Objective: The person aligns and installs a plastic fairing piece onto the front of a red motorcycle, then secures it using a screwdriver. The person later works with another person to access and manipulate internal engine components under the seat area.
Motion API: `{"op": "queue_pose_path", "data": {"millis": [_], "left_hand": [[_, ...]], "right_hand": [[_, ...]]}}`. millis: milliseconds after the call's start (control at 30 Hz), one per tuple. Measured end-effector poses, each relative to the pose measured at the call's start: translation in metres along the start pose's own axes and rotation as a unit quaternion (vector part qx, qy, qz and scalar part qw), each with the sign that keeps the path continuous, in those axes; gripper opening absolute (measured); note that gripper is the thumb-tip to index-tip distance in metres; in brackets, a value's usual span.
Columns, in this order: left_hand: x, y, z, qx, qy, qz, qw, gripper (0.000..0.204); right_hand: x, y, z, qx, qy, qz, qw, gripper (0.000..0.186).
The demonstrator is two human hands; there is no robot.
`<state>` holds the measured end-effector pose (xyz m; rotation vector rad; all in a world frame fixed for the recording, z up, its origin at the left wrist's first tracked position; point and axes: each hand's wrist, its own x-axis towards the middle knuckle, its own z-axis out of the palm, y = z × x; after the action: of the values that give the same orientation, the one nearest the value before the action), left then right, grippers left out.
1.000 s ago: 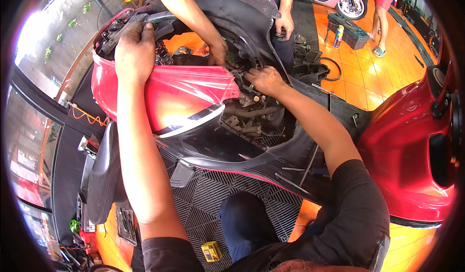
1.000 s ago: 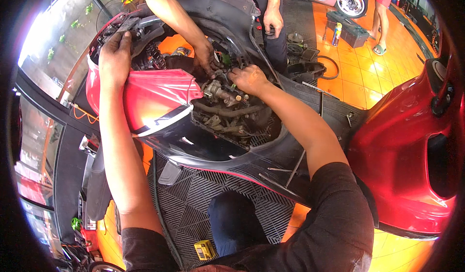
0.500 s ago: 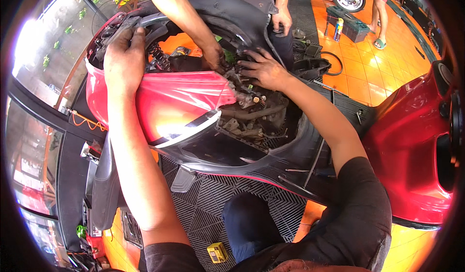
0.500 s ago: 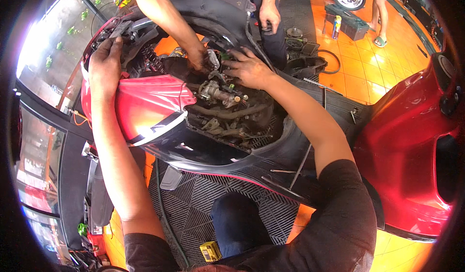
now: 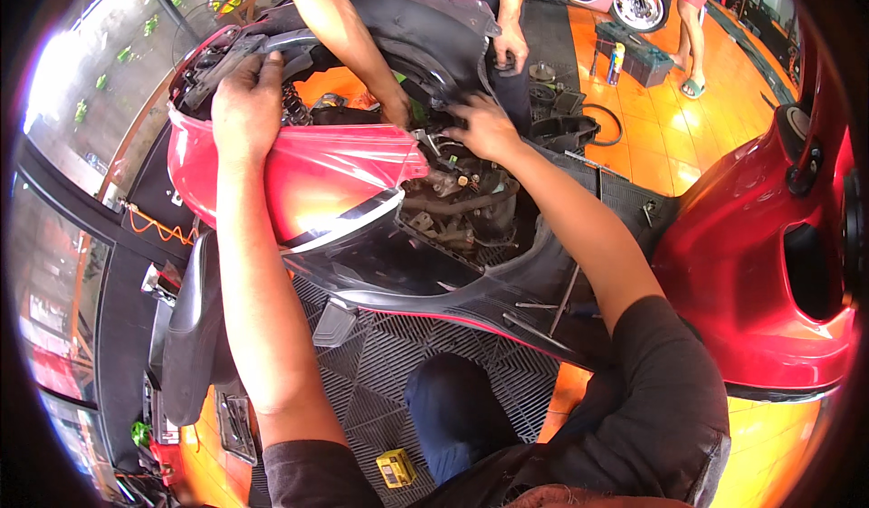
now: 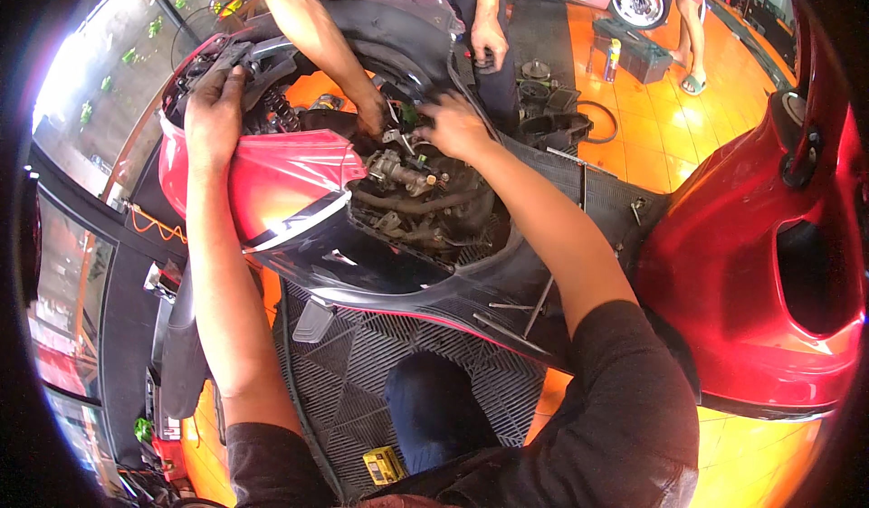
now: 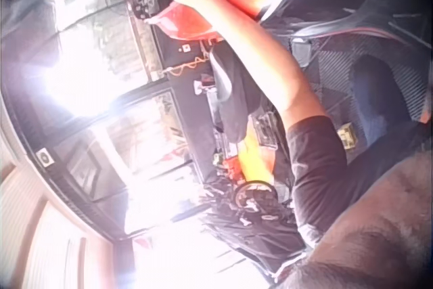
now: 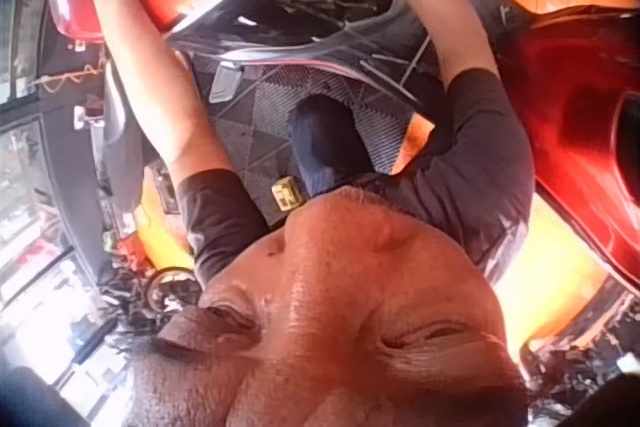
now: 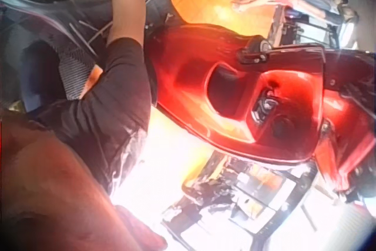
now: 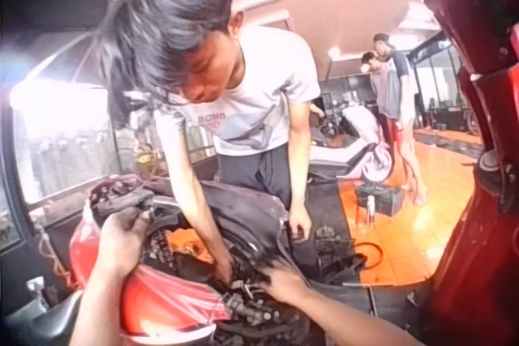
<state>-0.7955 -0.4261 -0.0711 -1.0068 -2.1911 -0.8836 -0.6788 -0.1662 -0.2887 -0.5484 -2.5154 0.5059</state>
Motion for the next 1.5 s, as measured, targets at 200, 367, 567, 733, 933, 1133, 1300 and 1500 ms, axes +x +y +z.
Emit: {"op": "queue_pose_path", "data": {"millis": [200, 367, 567, 733, 933, 1133, 1300, 1500], "left_hand": [[-0.002, 0.005, -0.006, 0.018, 0.009, -0.003, 1.0, 0.037], [-0.006, 0.009, -0.003, -0.008, 0.008, 0.002, 1.0, 0.038], [-0.005, 0.006, -0.001, 0.036, -0.007, 0.022, 0.999, 0.039], [-0.004, 0.021, -0.008, 0.044, -0.045, -0.008, 0.998, 0.039], [-0.002, 0.021, -0.003, 0.08, -0.049, -0.01, 0.996, 0.04], [0.001, 0.021, -0.002, 0.058, -0.046, 0.01, 0.997, 0.041], [0.0, 0.022, 0.003, 0.043, -0.04, 0.004, 0.998, 0.042], [0.001, 0.007, 0.003, -0.034, -0.035, 0.011, 0.999, 0.039]], "right_hand": [[-0.039, -0.031, -0.034, 0.088, -0.185, -0.002, 0.979, 0.049], [-0.027, -0.014, -0.024, 0.217, -0.258, 0.031, 0.941, 0.046], [-0.054, -0.033, 0.007, 0.056, -0.008, -0.047, 0.997, 0.035], [-0.037, -0.007, 0.015, 0.322, -0.115, 0.049, 0.938, 0.035], [-0.052, -0.028, 0.016, 0.136, -0.02, 0.027, 0.99, 0.044], [-0.036, -0.008, 0.015, 0.372, -0.112, 0.081, 0.918, 0.034], [-0.033, -0.005, 0.007, 0.392, -0.156, 0.112, 0.9, 0.045], [-0.048, 0.009, 0.001, 0.431, -0.178, 0.118, 0.877, 0.053]]}}
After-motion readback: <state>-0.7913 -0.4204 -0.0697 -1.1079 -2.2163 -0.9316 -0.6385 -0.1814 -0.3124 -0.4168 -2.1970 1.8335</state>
